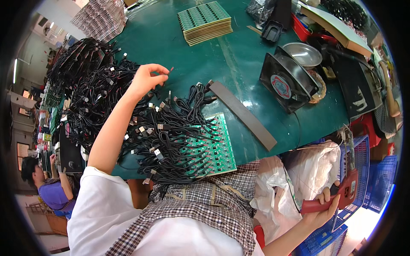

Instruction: The person takes USB cables from a pile and solders them onto a circuit board using a soldering tool.

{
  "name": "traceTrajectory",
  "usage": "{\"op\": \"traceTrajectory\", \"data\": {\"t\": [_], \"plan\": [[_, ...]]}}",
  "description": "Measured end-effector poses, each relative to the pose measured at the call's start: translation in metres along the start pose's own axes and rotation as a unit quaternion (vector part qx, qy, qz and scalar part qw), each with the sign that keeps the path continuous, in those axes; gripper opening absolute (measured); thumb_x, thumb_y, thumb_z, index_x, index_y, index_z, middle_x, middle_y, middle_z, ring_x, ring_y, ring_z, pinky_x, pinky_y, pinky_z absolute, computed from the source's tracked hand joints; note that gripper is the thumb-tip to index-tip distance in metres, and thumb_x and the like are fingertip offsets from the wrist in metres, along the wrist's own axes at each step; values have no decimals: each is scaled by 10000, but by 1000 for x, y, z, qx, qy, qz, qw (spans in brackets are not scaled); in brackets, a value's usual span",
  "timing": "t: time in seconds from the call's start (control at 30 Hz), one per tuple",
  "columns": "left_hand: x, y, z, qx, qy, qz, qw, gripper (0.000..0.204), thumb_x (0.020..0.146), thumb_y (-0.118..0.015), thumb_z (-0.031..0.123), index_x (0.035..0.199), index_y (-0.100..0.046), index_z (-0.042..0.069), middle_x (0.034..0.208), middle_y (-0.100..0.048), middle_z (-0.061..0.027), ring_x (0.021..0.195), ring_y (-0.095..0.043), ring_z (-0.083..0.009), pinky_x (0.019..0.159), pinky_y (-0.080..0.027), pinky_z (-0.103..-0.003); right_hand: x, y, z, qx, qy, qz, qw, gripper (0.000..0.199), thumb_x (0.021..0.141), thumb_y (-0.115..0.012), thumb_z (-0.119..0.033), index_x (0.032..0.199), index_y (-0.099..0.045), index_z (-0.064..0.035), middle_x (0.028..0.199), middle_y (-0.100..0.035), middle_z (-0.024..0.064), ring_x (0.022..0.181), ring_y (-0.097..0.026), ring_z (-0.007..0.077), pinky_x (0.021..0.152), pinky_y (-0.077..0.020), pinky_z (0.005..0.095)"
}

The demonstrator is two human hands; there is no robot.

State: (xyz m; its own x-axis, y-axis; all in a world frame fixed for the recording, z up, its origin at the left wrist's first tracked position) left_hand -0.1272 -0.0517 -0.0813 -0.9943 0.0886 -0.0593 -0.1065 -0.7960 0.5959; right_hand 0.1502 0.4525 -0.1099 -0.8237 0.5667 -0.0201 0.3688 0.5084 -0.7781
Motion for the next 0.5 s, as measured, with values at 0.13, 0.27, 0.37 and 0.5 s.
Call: {"op": "traceTrajectory", "data": {"t": [0.13, 0.27, 0.37, 0.5], "plan": [[6, -20, -5, -91, 79, -80, 990, 187, 778, -611, 52, 959, -618, 7, 773, -627, -53, 715, -633, -124, 527, -445, -222, -6, -7, 3, -2, 0, 7, 1000, 455, 937, -461, -79, 1338, -261, -2, 1222, -451, 88, 655, -368, 65, 546, -394, 169], [-1, -29, 12, -189, 42, -66, 979, 167, 807, -614, 74, 957, -624, 2, 770, -627, -48, 701, -635, -131, 545, -453, -216, -10, -6, -1, -31, 6, 2, 999, 447, 937, -456, -74, 1336, -264, -9, 1210, -450, 108, 652, -374, 72, 545, -397, 175], [-8, -28, 16, -183, 60, -37, 981, 169, 820, -628, 90, 959, -633, -5, 767, -622, -43, 685, -634, -130, 556, -459, -213, -14, -13, 1, -58, 17, 12, 998, 444, 937, -452, -80, 1331, -262, -4, 1202, -455, 125, 651, -380, 76, 540, -398, 177], [-18, -27, 32, -96, -41, 31, 994, 124, 817, -635, 65, 920, -661, 0, 756, -614, -21, 672, -623, -112, 564, -456, -207, -17, -16, 4, -94, 25, 10, 995, 444, 937, -452, -94, 1323, -261, 14, 1191, -468, 130, 655, -387, 79, 536, -397, 178]]}}
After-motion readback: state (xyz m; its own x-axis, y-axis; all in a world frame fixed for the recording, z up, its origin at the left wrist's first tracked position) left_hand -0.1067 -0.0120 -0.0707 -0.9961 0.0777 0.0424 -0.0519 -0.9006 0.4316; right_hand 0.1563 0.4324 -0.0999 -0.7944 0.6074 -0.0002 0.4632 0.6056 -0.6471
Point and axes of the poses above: each hand's wrist, its own x-axis towards the middle knuckle, its own y-axis out of the back of the hand, z = x × y, the point moved 3 cm from there along x, towards the middle knuckle
